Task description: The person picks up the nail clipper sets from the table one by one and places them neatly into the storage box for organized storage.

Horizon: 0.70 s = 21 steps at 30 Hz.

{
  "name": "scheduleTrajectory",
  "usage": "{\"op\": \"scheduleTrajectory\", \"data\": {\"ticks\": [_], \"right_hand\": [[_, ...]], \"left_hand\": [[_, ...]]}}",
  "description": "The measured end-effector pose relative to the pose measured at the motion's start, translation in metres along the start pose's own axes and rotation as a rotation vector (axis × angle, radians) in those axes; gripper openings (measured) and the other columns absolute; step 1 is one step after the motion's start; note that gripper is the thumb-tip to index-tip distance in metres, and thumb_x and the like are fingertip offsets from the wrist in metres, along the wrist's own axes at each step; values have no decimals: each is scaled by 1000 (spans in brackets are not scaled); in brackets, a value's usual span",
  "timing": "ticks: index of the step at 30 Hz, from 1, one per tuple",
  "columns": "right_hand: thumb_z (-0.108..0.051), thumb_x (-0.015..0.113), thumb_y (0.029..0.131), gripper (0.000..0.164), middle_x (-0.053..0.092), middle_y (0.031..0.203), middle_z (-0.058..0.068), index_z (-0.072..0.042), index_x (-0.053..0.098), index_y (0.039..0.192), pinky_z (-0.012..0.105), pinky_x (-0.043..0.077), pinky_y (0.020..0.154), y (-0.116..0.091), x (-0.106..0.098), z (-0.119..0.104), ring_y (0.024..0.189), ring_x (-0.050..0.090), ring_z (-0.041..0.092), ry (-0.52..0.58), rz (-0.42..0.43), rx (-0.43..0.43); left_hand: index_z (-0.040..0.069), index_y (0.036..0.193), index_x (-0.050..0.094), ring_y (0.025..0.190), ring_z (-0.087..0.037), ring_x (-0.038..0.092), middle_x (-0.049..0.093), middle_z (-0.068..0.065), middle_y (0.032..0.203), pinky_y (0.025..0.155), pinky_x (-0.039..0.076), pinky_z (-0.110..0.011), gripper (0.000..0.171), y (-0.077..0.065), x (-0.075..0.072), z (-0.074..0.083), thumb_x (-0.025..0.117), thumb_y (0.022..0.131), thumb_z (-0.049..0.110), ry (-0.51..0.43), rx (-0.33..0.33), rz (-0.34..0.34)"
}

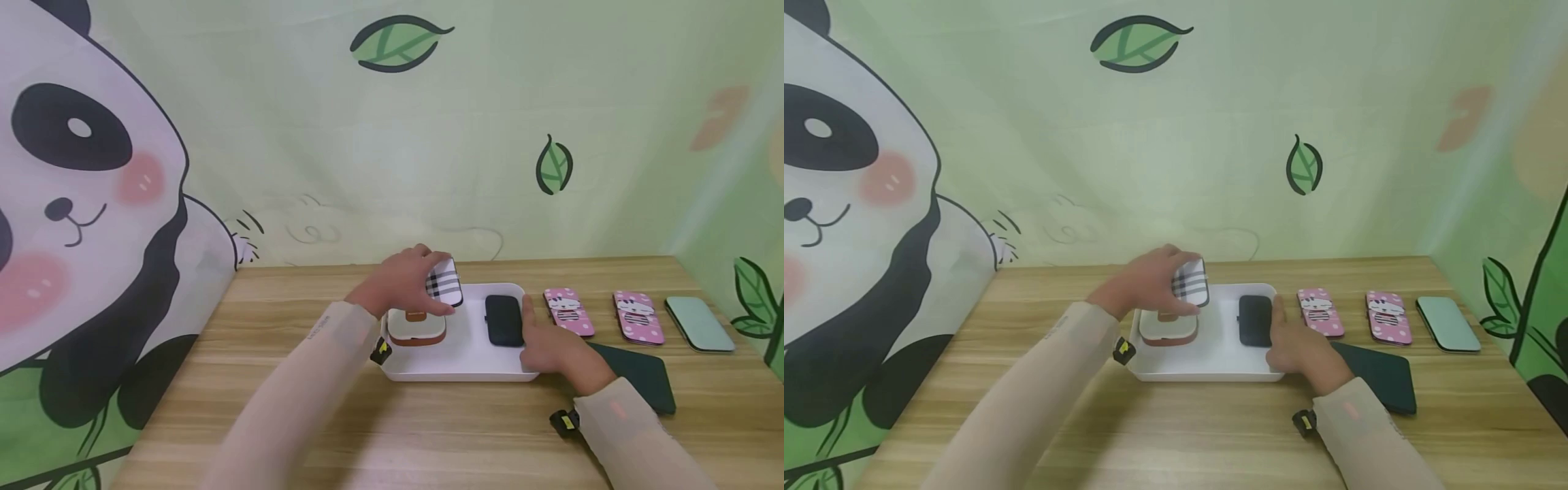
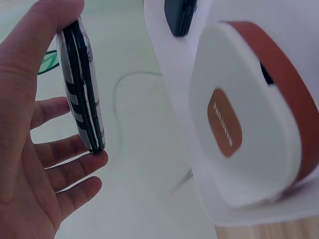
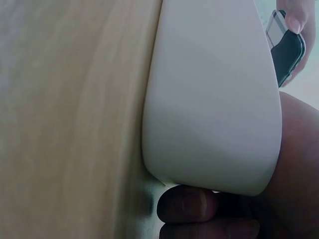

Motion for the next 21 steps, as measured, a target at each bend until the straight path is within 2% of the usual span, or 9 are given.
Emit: {"op": "scheduleTrajectory", "data": {"ticks": [5, 12, 16, 21], "right_hand": [[-13, 54, 88, 100, 51, 61, 4, -1, -18, 156, 26, 32, 45, 3, 1, 3, 46, 45, 17, 0, 0, 11], [-14, 55, 89, 100, 52, 62, 4, -2, -18, 156, 26, 32, 45, 5, 2, 3, 46, 46, 17, -2, 3, 4], [-13, 55, 88, 100, 51, 62, 5, -1, -17, 157, 27, 32, 45, 3, 1, 2, 46, 45, 17, 8, 5, 2], [-13, 55, 88, 100, 50, 62, 4, -1, -17, 156, 27, 32, 45, 2, 1, 2, 47, 45, 17, 3, 7, 5]], "left_hand": [[31, 151, 40, 102, -16, 50, 51, -1, 129, 80, 53, -31, 95, 7, 6, 10, 73, 71, 71, 13, 14, 3], [32, 152, 39, 101, -16, 50, 50, -1, 131, 79, 52, -30, 95, 14, 20, 17, 72, 72, 71, 3, 24, 13], [32, 151, 41, 99, -15, 50, 52, 0, 128, 78, 50, -31, 94, 18, 28, 20, 71, 72, 73, 31, 44, 23], [33, 149, 42, 99, -15, 51, 54, 1, 128, 81, 50, -32, 91, 24, 42, 23, 69, 73, 75, 70, 66, -22]]}}
Point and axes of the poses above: each hand's wrist, its own y-axis towards the middle knuckle, its own x-axis out of the palm, z = x × y, the point moved 6 cm from there along y, towards the middle knuckle
